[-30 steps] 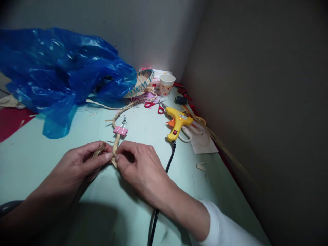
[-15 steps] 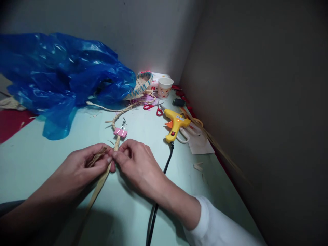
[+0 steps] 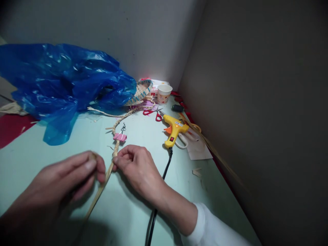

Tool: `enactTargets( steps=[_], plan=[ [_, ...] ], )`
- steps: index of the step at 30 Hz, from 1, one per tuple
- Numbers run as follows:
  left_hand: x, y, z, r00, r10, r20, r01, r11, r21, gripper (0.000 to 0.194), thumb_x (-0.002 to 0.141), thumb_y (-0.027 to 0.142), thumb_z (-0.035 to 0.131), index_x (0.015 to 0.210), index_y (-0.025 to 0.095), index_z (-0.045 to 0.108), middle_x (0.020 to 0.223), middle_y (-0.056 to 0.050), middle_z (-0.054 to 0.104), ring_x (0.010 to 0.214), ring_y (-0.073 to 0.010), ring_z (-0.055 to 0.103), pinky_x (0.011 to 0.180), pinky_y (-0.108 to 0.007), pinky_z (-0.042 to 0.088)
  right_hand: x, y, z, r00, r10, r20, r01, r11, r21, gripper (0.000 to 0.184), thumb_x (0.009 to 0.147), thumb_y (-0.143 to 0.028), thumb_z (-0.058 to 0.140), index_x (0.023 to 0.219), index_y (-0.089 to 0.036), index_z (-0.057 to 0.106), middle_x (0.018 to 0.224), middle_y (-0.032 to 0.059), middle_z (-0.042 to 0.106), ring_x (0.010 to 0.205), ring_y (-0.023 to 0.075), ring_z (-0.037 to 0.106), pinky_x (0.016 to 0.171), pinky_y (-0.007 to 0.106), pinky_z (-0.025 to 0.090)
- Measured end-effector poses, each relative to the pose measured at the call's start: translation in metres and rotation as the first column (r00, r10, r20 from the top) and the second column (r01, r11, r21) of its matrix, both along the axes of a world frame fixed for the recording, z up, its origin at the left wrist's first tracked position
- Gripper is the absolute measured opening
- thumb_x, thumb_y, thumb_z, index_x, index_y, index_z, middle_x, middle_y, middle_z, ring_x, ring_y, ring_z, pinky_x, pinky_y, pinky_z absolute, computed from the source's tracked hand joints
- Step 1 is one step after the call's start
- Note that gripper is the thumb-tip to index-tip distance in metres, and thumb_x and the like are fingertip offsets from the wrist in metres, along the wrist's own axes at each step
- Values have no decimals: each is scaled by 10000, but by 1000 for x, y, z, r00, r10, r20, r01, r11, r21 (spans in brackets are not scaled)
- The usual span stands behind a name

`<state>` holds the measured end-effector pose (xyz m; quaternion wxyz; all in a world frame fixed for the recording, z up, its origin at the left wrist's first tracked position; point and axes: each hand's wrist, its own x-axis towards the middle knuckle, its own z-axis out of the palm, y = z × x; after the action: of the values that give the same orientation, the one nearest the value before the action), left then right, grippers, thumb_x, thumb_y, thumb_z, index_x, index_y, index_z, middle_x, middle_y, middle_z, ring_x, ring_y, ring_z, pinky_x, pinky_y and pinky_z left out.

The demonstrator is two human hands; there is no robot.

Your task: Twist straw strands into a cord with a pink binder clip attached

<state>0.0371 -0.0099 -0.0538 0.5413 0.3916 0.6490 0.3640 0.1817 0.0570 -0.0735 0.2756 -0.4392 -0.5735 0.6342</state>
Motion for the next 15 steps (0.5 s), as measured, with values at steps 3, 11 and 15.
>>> enactTargets(
  steps=[3,11,15],
  plan=[
    [17,-17,-13,954,-283,-96,296,938,180,244,725,466,618,668,246,708,584,-16,602,502,-158,502,511,-280,401,2,2,-2,1000,-8,23,6,996,92,110,787,-253,641,745,-157,605,657,-28,544,605,96,449,571,215,339],
    [-7,7,-18,880,-173,-443,312,913,263,338,878,428,479,629,236,601,623,-2,555,583,-176,522,602,-299,363,8,11,4,998,68,17,-68,998,-6,78,796,-174,620,732,-133,640,694,-3,634,636,101,520,640,219,383],
    [-15,12,-18,819,-136,-558,327,909,259,371,888,450,467,595,239,553,621,-16,541,615,-204,476,618,-324,313,9,11,6,991,86,99,-87,996,8,82,807,-167,606,760,-120,655,725,8,636,643,100,504,646,223,379]
  ],
)
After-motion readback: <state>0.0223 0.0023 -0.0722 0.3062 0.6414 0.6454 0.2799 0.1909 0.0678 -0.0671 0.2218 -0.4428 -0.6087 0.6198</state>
